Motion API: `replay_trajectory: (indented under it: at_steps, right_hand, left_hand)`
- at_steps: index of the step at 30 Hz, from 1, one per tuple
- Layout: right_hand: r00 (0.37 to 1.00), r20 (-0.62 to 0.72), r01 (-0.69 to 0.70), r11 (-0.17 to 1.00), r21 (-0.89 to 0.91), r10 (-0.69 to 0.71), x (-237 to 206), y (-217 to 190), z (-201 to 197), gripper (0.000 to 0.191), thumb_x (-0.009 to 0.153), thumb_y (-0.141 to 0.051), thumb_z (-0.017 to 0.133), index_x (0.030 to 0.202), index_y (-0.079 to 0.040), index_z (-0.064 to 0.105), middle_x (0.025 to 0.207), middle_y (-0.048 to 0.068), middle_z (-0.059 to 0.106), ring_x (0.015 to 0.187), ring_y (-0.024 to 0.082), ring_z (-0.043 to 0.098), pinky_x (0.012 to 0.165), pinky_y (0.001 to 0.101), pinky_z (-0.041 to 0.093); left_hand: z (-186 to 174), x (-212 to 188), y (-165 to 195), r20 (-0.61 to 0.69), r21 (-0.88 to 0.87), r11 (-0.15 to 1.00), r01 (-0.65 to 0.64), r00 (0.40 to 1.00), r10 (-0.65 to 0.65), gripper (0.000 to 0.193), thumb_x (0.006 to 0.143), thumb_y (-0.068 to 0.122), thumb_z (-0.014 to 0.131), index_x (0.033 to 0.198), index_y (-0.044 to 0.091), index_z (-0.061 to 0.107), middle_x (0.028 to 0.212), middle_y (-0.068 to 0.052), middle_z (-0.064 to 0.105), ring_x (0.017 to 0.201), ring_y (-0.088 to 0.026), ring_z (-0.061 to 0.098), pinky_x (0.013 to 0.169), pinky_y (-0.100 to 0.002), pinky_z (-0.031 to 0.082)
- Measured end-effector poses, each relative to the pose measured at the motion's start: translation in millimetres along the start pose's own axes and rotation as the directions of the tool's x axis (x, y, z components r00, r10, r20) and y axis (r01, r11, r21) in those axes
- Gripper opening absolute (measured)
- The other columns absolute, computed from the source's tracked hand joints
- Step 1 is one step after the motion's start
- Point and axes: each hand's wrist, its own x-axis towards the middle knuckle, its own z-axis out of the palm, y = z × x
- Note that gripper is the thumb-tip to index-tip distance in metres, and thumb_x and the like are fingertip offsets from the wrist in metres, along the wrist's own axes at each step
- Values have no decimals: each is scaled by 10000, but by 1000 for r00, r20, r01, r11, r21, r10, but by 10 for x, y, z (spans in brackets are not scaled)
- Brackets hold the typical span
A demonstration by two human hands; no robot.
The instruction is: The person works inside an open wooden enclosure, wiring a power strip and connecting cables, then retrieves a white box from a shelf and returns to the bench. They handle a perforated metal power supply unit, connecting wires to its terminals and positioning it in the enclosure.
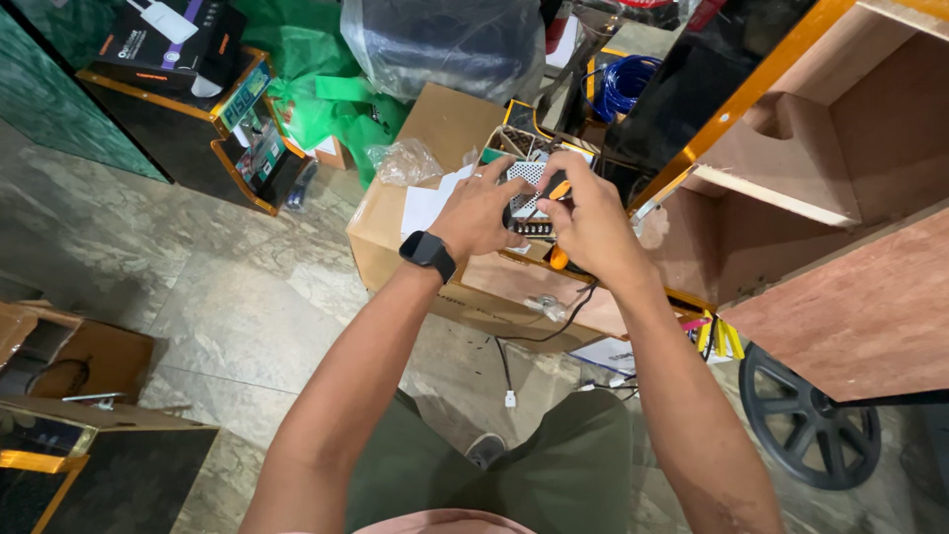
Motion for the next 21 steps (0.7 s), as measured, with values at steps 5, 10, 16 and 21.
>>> replay_trajectory:
  at_steps: [5, 10, 16, 21]
  right_hand:
    - [973, -102, 191, 969, -157, -208, 71, -46, 41, 357, 934, -36, 798, 1236, -58, 608, 1103, 170, 580, 1006, 317, 608, 854, 387, 513]
    - [997, -78, -7, 1000, 1, 7, 103, -146, 15, 327, 942, -62, 747, 1264, -67, 684, 1086, 164, 607, 948, 302, 637, 808, 361, 528]
    - [985, -153, 96, 989, 111, -78, 93, -184, 39, 386, 911, -13, 665, 1285, -30, 574, 1207, 138, 676, 1126, 270, 669, 959, 342, 514]
    - [933, -330, -204, 967, -155, 144, 53, -186, 108, 320, 869, -152, 919, 1128, -42, 766, 1105, 225, 628, 1022, 298, 662, 899, 345, 540]
  left_hand:
    - [-13, 11, -3, 36, -13, 1000, 27, 999, -27, 823, 596, 333, 944, 1331, 202, 598, 1566, -158, 413, 1319, -409, 519, 1059, -531, 440]
    - [-2, -2, -17, 10, 22, 1000, -12, 1000, 12, 855, 576, 347, 966, 1320, 161, 590, 1541, -165, 417, 1326, -431, 493, 1044, -531, 435]
    - [7, 12, -30, 12, 31, 999, -16, 1000, 15, 848, 567, 361, 968, 1305, 165, 601, 1533, -173, 415, 1323, -434, 497, 1049, -533, 440]
    - [-14, 19, -10, -8, 23, 1000, -20, 1000, 20, 861, 555, 335, 969, 1318, 175, 603, 1520, -182, 415, 1305, -449, 493, 1026, -547, 431]
